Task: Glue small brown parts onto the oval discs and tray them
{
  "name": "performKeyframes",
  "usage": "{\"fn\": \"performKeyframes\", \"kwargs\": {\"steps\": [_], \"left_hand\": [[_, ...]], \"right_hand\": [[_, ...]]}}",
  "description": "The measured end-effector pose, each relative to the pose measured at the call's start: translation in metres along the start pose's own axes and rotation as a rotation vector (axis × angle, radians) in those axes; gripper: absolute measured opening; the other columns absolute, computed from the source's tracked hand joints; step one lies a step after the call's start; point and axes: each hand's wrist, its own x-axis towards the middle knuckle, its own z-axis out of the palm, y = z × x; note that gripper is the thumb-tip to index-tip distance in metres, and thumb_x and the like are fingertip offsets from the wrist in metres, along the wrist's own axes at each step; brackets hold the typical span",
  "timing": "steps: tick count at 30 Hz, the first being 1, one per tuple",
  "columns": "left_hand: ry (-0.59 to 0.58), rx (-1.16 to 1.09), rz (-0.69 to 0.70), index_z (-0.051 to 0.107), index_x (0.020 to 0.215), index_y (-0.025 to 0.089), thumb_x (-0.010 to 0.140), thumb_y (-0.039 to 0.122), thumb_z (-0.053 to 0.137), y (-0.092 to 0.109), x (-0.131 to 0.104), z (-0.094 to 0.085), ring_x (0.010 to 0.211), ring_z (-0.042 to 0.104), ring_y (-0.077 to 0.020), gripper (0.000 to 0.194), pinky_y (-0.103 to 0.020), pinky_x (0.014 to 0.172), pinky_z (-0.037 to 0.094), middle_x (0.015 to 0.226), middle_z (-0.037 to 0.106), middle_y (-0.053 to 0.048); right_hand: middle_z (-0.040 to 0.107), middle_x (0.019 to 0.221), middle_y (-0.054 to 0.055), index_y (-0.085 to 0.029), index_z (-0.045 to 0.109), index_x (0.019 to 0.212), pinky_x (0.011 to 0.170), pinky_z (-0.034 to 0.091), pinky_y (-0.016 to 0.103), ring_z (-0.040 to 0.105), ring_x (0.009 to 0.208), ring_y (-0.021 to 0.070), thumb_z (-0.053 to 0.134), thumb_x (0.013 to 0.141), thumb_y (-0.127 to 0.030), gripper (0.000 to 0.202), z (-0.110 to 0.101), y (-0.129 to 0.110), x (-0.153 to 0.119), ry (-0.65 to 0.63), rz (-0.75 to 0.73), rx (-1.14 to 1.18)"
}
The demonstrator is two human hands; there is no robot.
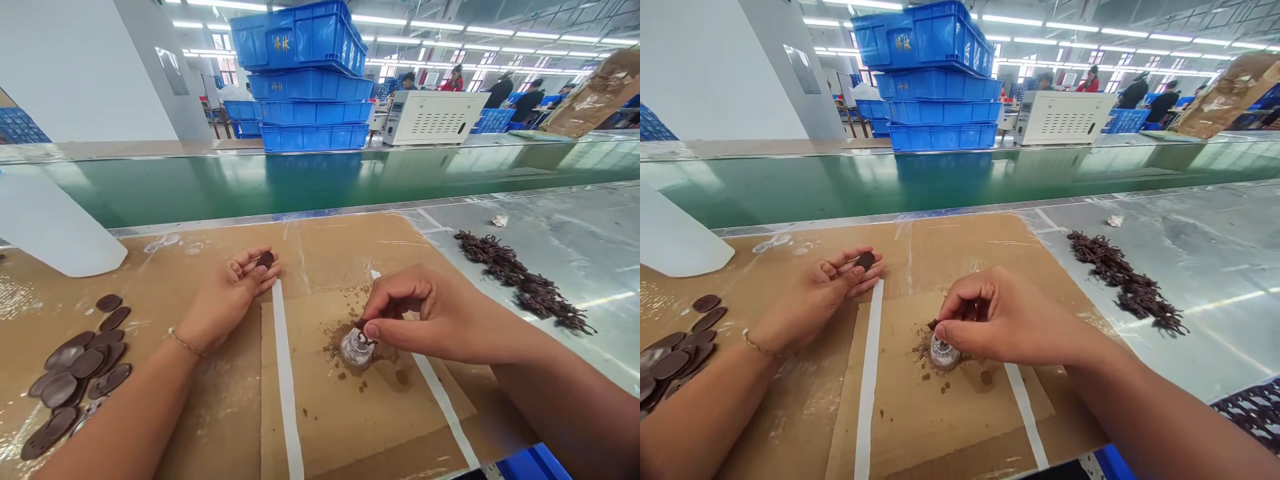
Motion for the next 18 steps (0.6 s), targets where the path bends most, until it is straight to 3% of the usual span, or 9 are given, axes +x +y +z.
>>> {"fn": "performKeyframes", "kwargs": {"steps": [5, 11, 15, 18], "left_hand": [[0.026, 0.017, -0.004, 0.055, 0.115, 0.016, 0.085, 0.021, 0.064, 0.0003, 0.0025, -0.0009, 0.109, 0.064, -0.0173, 0.032, -0.021, 0.090, 0.055, 0.119, 0.066, -0.009], [-0.044, -0.005, 0.023, 0.052, 0.119, 0.017, 0.090, 0.023, 0.056, -0.0070, 0.0034, -0.0046, 0.120, 0.056, -0.0194, 0.030, -0.029, 0.103, 0.049, 0.129, 0.057, -0.007], [-0.028, -0.026, 0.001, 0.048, 0.120, 0.016, 0.093, 0.020, 0.048, -0.0060, 0.0020, -0.0016, 0.120, 0.056, -0.0185, 0.028, -0.032, 0.106, 0.046, 0.128, 0.058, -0.010], [0.014, -0.033, 0.004, 0.050, 0.116, 0.013, 0.089, 0.017, 0.054, -0.0023, 0.0019, 0.0008, 0.118, 0.058, -0.0189, 0.027, -0.033, 0.106, 0.045, 0.126, 0.061, -0.013]], "right_hand": [[0.069, 0.065, 0.002, -0.015, 0.070, 0.071, 0.052, 0.042, 0.022, 0.057, 0.058, 0.0105, 0.066, 0.077, -0.032, 0.018, 0.0047, -0.0034, -0.0006, -0.010, -0.036, -0.045], [0.069, 0.067, 0.002, -0.015, 0.068, 0.071, 0.053, 0.044, 0.021, 0.059, 0.059, 0.0108, 0.064, 0.077, -0.031, 0.017, 0.0061, -0.0038, -0.0013, -0.021, -0.033, -0.075], [0.069, 0.066, 0.002, -0.016, 0.067, 0.070, 0.052, 0.044, 0.021, 0.060, 0.059, 0.0112, 0.064, 0.078, -0.032, 0.017, 0.0071, -0.0027, -0.0009, -0.017, -0.026, -0.079], [0.069, 0.066, 0.002, -0.016, 0.068, 0.069, 0.052, 0.044, 0.021, 0.061, 0.060, 0.0120, 0.065, 0.077, -0.032, 0.018, 0.0076, -0.0023, -0.0007, -0.002, -0.032, -0.086]]}}
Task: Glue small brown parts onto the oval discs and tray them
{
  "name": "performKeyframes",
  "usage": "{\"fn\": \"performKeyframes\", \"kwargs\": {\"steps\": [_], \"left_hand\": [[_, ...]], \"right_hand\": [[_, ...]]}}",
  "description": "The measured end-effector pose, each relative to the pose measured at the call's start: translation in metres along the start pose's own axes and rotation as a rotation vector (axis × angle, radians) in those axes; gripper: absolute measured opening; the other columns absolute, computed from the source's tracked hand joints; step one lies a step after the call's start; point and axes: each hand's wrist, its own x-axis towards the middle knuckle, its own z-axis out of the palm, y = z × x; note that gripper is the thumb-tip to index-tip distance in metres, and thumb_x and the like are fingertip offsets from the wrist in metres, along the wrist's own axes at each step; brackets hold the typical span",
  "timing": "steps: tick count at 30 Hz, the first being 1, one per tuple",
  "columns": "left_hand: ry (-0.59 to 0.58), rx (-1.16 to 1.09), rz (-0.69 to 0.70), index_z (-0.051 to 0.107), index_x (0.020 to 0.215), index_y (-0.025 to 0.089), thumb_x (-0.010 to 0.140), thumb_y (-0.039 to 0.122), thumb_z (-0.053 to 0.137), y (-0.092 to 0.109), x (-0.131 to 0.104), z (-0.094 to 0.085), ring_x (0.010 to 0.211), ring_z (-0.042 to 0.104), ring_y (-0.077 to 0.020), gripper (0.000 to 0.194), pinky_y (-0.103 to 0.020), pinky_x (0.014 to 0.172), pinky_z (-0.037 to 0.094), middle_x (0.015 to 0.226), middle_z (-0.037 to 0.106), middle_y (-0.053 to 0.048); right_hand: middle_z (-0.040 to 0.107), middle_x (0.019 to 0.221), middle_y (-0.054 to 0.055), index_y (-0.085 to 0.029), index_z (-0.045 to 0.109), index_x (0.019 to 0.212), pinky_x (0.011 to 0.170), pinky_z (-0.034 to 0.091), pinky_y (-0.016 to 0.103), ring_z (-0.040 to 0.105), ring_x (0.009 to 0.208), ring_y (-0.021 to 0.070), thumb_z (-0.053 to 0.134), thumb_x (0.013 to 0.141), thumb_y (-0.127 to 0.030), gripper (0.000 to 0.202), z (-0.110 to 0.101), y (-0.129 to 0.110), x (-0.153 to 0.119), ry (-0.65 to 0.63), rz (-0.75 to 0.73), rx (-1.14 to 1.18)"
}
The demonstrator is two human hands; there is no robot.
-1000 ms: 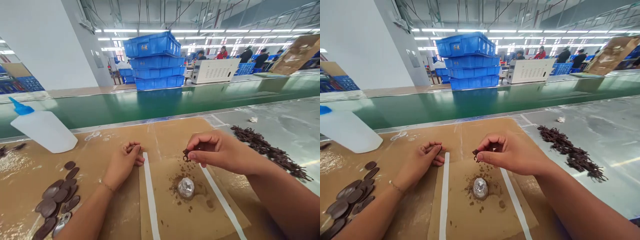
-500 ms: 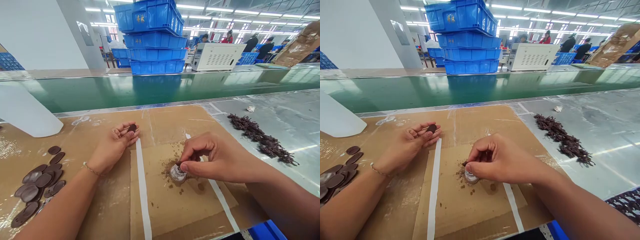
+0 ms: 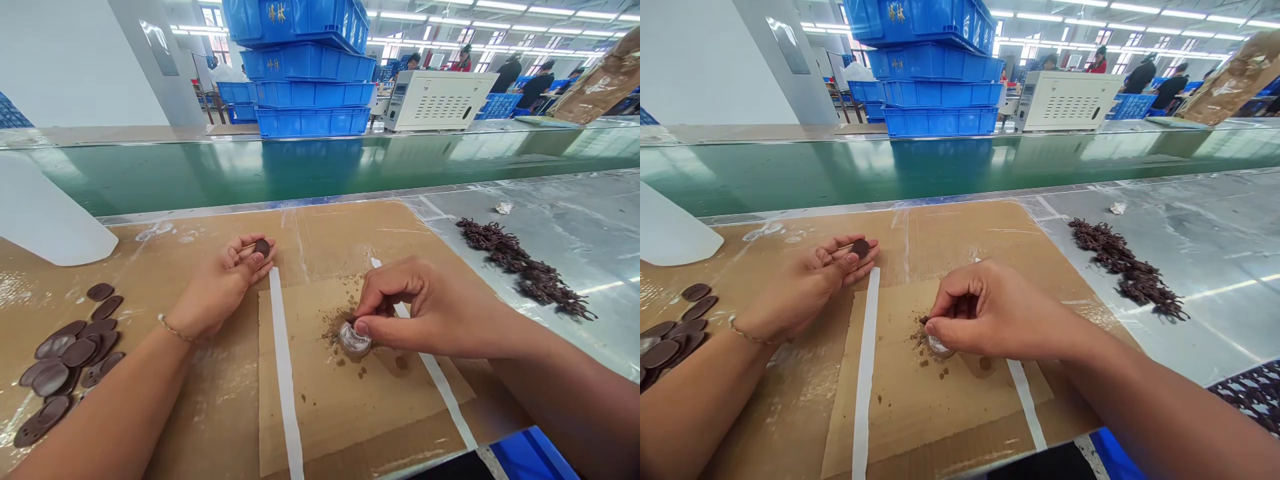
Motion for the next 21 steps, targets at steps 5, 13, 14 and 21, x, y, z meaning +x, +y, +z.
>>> {"fn": "performKeyframes", "kwargs": {"steps": [5, 13, 14, 21], "left_hand": [[0.033, -0.001, 0.058, 0.055, 0.112, 0.014, 0.081, 0.018, 0.067, 0.0005, 0.0020, -0.0017, 0.113, 0.060, -0.0194, 0.034, -0.034, 0.104, 0.046, 0.117, 0.066, -0.010], [0.055, 0.082, 0.099, 0.056, 0.113, 0.014, 0.077, 0.024, 0.073, 0.0030, -0.0009, -0.0012, 0.110, 0.062, -0.0176, 0.041, -0.027, 0.098, 0.049, 0.114, 0.067, -0.009], [0.056, 0.092, 0.105, 0.056, 0.113, 0.013, 0.077, 0.024, 0.072, 0.0036, -0.0013, -0.0008, 0.110, 0.062, -0.0180, 0.041, -0.028, 0.099, 0.049, 0.114, 0.067, -0.009], [0.082, 0.137, 0.162, 0.056, 0.113, 0.014, 0.074, 0.026, 0.075, 0.0035, -0.0017, -0.0015, 0.108, 0.061, -0.0209, 0.045, -0.034, 0.100, 0.047, 0.111, 0.067, -0.009]], "right_hand": [[0.069, 0.065, 0.002, -0.017, 0.067, 0.068, 0.052, 0.045, 0.022, 0.060, 0.059, 0.0119, 0.065, 0.077, -0.033, 0.019, 0.0002, -0.0005, 0.0003, 0.006, -0.026, 0.002], [0.069, 0.066, 0.002, -0.017, 0.067, 0.068, 0.055, 0.046, 0.023, 0.061, 0.061, 0.0126, 0.065, 0.077, -0.032, 0.018, 0.0011, 0.0009, 0.0004, -0.005, -0.023, -0.023], [0.069, 0.066, 0.002, -0.016, 0.067, 0.067, 0.055, 0.046, 0.023, 0.061, 0.061, 0.0127, 0.065, 0.077, -0.031, 0.018, 0.0013, 0.0008, 0.0005, -0.005, -0.022, -0.023], [0.068, 0.065, 0.002, -0.016, 0.066, 0.067, 0.051, 0.044, 0.022, 0.060, 0.059, 0.0121, 0.065, 0.077, -0.032, 0.019, 0.0016, 0.0005, 0.0004, -0.012, -0.005, 0.006]]}}
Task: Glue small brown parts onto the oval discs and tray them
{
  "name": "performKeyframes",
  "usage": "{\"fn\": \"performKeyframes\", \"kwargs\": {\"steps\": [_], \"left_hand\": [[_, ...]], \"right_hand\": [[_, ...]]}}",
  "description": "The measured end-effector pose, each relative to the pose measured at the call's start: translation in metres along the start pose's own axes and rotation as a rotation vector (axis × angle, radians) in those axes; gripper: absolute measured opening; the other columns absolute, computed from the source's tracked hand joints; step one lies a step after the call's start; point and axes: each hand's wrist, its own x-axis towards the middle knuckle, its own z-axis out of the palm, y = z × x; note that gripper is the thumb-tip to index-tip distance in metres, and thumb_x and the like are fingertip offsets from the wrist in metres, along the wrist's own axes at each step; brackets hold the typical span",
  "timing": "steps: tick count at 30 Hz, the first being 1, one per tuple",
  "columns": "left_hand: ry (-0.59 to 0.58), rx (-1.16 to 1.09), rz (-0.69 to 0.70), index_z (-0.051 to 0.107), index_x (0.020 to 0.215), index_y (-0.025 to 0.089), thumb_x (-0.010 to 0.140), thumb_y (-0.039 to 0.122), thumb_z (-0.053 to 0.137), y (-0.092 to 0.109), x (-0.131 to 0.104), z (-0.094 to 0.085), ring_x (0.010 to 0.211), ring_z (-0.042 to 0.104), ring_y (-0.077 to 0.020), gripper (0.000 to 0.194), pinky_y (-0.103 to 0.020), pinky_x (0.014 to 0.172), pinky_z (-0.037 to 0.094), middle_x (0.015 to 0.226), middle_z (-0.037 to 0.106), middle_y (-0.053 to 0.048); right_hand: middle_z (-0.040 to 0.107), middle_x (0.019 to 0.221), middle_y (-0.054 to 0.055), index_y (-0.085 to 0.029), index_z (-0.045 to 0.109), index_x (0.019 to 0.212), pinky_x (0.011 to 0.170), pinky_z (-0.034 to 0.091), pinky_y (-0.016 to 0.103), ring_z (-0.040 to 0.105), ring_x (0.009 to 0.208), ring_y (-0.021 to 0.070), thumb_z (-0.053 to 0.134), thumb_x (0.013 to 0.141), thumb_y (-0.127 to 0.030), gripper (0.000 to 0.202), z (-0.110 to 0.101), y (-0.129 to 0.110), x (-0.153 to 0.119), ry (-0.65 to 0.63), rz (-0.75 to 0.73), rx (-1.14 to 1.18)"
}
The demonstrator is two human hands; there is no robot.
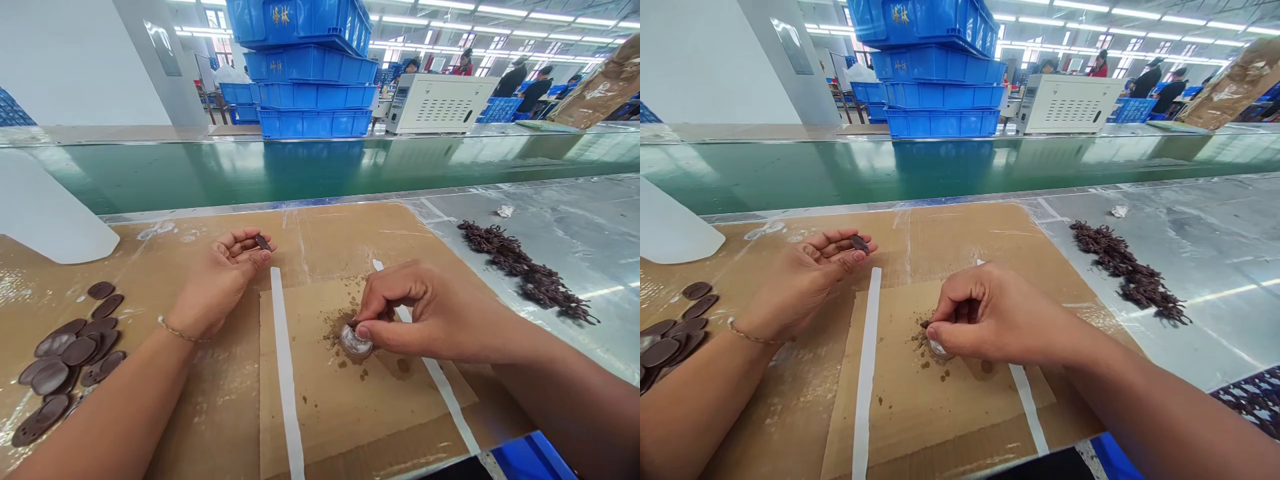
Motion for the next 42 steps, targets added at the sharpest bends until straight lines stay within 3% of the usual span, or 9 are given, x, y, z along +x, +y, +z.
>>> {"fn": "performKeyframes", "kwargs": {"steps": [4, 9, 15, 25, 32, 42], "left_hand": [[0.002, -0.011, 0.022, 0.057, 0.109, 0.015, 0.073, 0.028, 0.076, -0.001, 0.001, -0.001, 0.107, 0.062, -0.0208, 0.043, -0.032, 0.097, 0.049, 0.113, 0.065, -0.008], [-0.018, -0.093, 0.005, 0.058, 0.110, 0.018, 0.072, 0.029, 0.077, 0.006, -0.005, 0.002, 0.103, 0.065, -0.0200, 0.043, -0.025, 0.089, 0.054, 0.119, 0.062, -0.006], [-0.159, -0.217, -0.071, 0.060, 0.111, 0.025, 0.073, 0.027, 0.077, 0.018, -0.024, 0.017, 0.102, 0.066, -0.0171, 0.042, -0.021, 0.088, 0.054, 0.113, 0.065, 0.000], [-0.406, -0.336, -0.247, 0.063, 0.109, 0.025, 0.070, 0.023, 0.079, 0.022, -0.050, 0.040, 0.094, 0.069, -0.0176, 0.042, -0.026, 0.085, 0.055, 0.095, 0.074, -0.004], [-0.418, -0.386, -0.246, 0.067, 0.103, 0.025, 0.068, 0.017, 0.080, 0.023, -0.052, 0.041, 0.087, 0.068, -0.0128, 0.038, -0.018, 0.076, 0.054, 0.093, 0.074, -0.002], [-0.483, -0.423, -0.252, 0.069, 0.102, 0.030, 0.069, 0.017, 0.079, 0.022, -0.055, 0.039, 0.087, 0.067, -0.0104, 0.037, -0.019, 0.080, 0.054, 0.091, 0.074, 0.000]], "right_hand": [[0.067, 0.064, 0.002, -0.016, 0.066, 0.066, 0.049, 0.043, 0.020, 0.057, 0.057, 0.0105, 0.068, 0.075, -0.028, 0.015, 0.001, 0.000, 0.001, 0.063, 0.012, 0.120], [0.062, 0.062, -0.002, -0.017, 0.067, 0.069, 0.048, 0.040, 0.016, 0.053, 0.053, 0.0063, 0.077, 0.068, -0.025, 0.013, 0.003, 0.002, 0.003, 0.219, 0.040, 0.486], [0.059, 0.059, -0.004, -0.016, 0.065, 0.072, 0.048, 0.043, 0.017, 0.052, 0.049, 0.0058, 0.082, 0.065, -0.032, 0.025, 0.000, 0.005, 0.008, 0.226, 0.073, 0.684], [0.064, 0.066, -0.002, -0.018, 0.067, 0.075, 0.058, 0.049, 0.020, 0.059, 0.058, 0.0082, 0.079, 0.071, -0.032, 0.019, 0.002, 0.007, 0.010, 0.252, -0.060, 0.771], [0.064, 0.068, -0.002, -0.019, 0.067, 0.076, 0.061, 0.048, 0.020, 0.057, 0.064, 0.0085, 0.077, 0.073, -0.030, 0.015, 0.007, 0.007, 0.009, 0.283, -0.088, 0.749], [0.069, 0.078, -0.002, -0.020, 0.068, 0.081, 0.070, 0.053, 0.020, 0.064, 0.073, 0.0087, 0.075, 0.077, -0.021, 0.009, 0.012, 0.005, 0.010, 0.198, -0.154, 0.849]]}}
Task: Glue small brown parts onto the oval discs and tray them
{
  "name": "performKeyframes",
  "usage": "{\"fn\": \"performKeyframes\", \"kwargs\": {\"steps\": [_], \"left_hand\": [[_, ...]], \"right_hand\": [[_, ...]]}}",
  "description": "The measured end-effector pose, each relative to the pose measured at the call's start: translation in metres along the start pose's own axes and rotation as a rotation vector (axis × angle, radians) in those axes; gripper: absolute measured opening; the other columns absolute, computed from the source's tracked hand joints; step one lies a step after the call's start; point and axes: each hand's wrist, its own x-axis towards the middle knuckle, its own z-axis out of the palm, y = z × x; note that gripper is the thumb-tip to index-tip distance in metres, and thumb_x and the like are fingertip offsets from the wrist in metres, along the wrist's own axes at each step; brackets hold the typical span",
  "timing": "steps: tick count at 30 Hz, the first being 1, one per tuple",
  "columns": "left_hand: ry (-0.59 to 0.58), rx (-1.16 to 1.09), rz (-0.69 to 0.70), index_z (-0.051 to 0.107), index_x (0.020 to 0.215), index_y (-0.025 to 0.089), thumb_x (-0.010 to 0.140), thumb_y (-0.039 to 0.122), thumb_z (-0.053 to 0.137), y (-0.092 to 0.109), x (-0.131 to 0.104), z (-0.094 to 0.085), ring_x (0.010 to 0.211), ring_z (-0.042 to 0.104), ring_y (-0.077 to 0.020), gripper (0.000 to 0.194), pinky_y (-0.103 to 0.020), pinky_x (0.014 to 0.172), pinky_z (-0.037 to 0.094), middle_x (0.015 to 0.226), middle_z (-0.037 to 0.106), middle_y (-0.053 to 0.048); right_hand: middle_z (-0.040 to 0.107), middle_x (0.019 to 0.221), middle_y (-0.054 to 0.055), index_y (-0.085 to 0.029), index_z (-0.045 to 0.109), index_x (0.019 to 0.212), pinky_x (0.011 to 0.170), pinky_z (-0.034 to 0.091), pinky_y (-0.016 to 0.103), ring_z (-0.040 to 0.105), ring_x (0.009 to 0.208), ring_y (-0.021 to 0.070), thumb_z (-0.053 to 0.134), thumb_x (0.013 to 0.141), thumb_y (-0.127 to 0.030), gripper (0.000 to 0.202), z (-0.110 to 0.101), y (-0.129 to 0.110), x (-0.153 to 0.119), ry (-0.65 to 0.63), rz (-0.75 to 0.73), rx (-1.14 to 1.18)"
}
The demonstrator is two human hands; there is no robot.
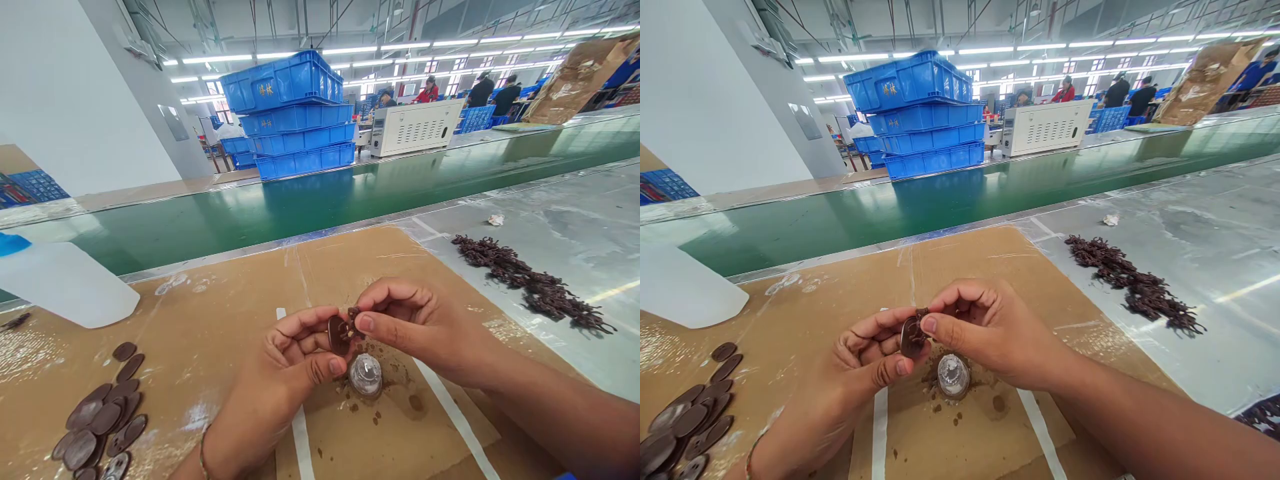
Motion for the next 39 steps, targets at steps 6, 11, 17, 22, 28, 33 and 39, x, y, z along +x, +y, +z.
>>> {"fn": "performKeyframes", "kwargs": {"steps": [6, 11, 17, 22, 28, 33, 39], "left_hand": [[0.024, -0.039, -0.010, 0.069, 0.102, 0.024, 0.066, 0.016, 0.081, 0.0024, 0.0004, 0.0025, 0.084, 0.067, -0.0116, 0.039, -0.019, 0.077, 0.054, 0.089, 0.074, -0.003], [0.030, -0.048, -0.021, 0.068, 0.103, 0.020, 0.065, 0.016, 0.083, 0.0022, 0.0010, 0.0046, 0.082, 0.067, -0.0112, 0.041, -0.018, 0.075, 0.053, 0.087, 0.074, -0.004], [0.068, -0.073, -0.031, 0.069, 0.099, 0.019, 0.063, 0.017, 0.084, -0.0013, 0.0016, 0.0030, 0.076, 0.066, -0.0103, 0.039, -0.019, 0.070, 0.054, 0.083, 0.073, -0.003], [0.082, -0.077, -0.028, 0.069, 0.099, 0.017, 0.061, 0.018, 0.085, -0.0003, 0.0004, 0.0041, 0.075, 0.066, -0.0119, 0.041, -0.020, 0.070, 0.054, 0.084, 0.073, -0.005], [0.074, -0.048, -0.049, 0.070, 0.099, 0.019, 0.059, 0.019, 0.086, 0.0010, 0.0004, 0.0050, 0.076, 0.066, -0.0124, 0.043, -0.021, 0.070, 0.052, 0.085, 0.073, -0.005], [0.076, -0.057, -0.065, 0.071, 0.095, 0.018, 0.056, 0.021, 0.088, 0.0008, 0.0017, 0.0058, 0.069, 0.063, -0.0109, 0.042, -0.020, 0.067, 0.051, 0.079, 0.072, -0.005], [0.071, -0.025, -0.074, 0.071, 0.098, 0.018, 0.058, 0.023, 0.086, -0.0013, 0.0018, 0.0047, 0.071, 0.063, -0.0115, 0.043, -0.022, 0.071, 0.051, 0.077, 0.070, -0.004]], "right_hand": [[0.070, 0.077, -0.002, -0.020, 0.067, 0.081, 0.067, 0.053, 0.018, 0.064, 0.071, 0.0078, 0.074, 0.077, -0.020, 0.009, 0.0000, 0.0015, 0.0014, -0.016, -0.023, -0.019], [0.070, 0.079, -0.001, -0.021, 0.066, 0.084, 0.065, 0.052, 0.022, 0.065, 0.071, 0.0102, 0.070, 0.080, -0.021, 0.006, -0.0001, 0.0013, -0.0031, -0.004, -0.115, -0.227], [0.068, 0.079, 0.000, -0.021, 0.067, 0.082, 0.070, 0.050, 0.026, 0.063, 0.073, 0.0117, 0.069, 0.078, -0.020, 0.005, 0.0008, 0.0026, -0.0045, 0.039, -0.264, -0.483], [0.067, 0.076, 0.000, -0.020, 0.067, 0.081, 0.067, 0.050, 0.029, 0.062, 0.071, 0.0137, 0.068, 0.077, -0.021, 0.004, -0.0001, 0.0051, -0.0021, 0.044, -0.250, -0.485], [0.067, 0.074, 0.001, -0.020, 0.066, 0.077, 0.066, 0.050, 0.031, 0.062, 0.070, 0.0154, 0.067, 0.074, -0.018, 0.003, -0.0005, 0.0042, -0.0016, 0.037, -0.228, -0.501], [0.066, 0.073, 0.000, -0.019, 0.066, 0.075, 0.066, 0.050, 0.030, 0.061, 0.068, 0.0143, 0.065, 0.073, -0.017, 0.003, 0.0026, 0.0036, -0.0012, 0.016, -0.200, -0.533], [0.067, 0.074, -0.001, -0.019, 0.066, 0.075, 0.068, 0.050, 0.024, 0.061, 0.070, 0.0111, 0.068, 0.072, -0.019, 0.004, 0.0075, 0.0014, -0.0022, 0.052, -0.137, -0.516]]}}
